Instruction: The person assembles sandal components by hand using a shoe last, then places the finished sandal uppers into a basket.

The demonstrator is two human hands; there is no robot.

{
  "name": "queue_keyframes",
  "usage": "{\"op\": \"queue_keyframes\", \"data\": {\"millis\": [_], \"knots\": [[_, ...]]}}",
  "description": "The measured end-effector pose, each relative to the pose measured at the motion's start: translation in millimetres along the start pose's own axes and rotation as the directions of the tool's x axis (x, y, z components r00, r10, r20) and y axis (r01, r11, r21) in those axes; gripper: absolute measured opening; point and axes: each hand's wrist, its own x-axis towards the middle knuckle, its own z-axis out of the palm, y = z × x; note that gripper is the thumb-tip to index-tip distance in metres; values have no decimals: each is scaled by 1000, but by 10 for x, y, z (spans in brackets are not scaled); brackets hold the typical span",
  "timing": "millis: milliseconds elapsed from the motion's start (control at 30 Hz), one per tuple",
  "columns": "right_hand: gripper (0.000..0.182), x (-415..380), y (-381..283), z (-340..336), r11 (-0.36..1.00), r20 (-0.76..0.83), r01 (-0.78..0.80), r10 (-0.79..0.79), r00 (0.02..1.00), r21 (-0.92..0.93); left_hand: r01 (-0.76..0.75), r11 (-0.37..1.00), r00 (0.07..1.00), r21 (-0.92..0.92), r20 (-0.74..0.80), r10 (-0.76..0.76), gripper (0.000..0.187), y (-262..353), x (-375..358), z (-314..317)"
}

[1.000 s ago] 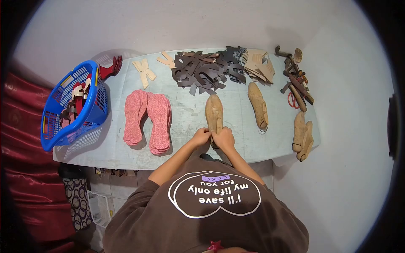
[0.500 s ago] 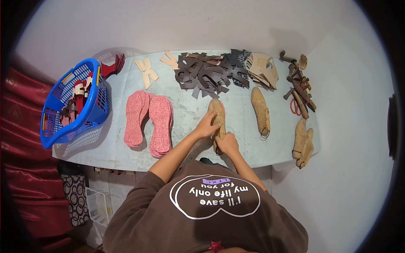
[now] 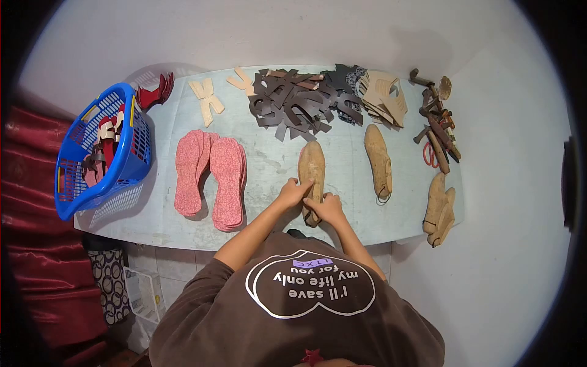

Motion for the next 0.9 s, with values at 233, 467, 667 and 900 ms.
{"op": "queue_keyframes", "data": {"millis": [233,467,667,900], "knots": [[47,101,-109,-348,826,402,-271,60,914,494,307,866,904,-394,406,-136,58,525,-333,-145],[61,58,-154,-305,724,403,-339,92,911,600,445,797,829,-409,525,-193,35,350,-190,-220],[66,-97,-261,-433,552,392,-347,38,919,759,413,790,796,-453,601,-71,34,490,-489,-202],[51,-102,-56,-359,629,287,-249,43,957,736,379,891,785,-249,596,-167,49,432,-403,-174]]}}
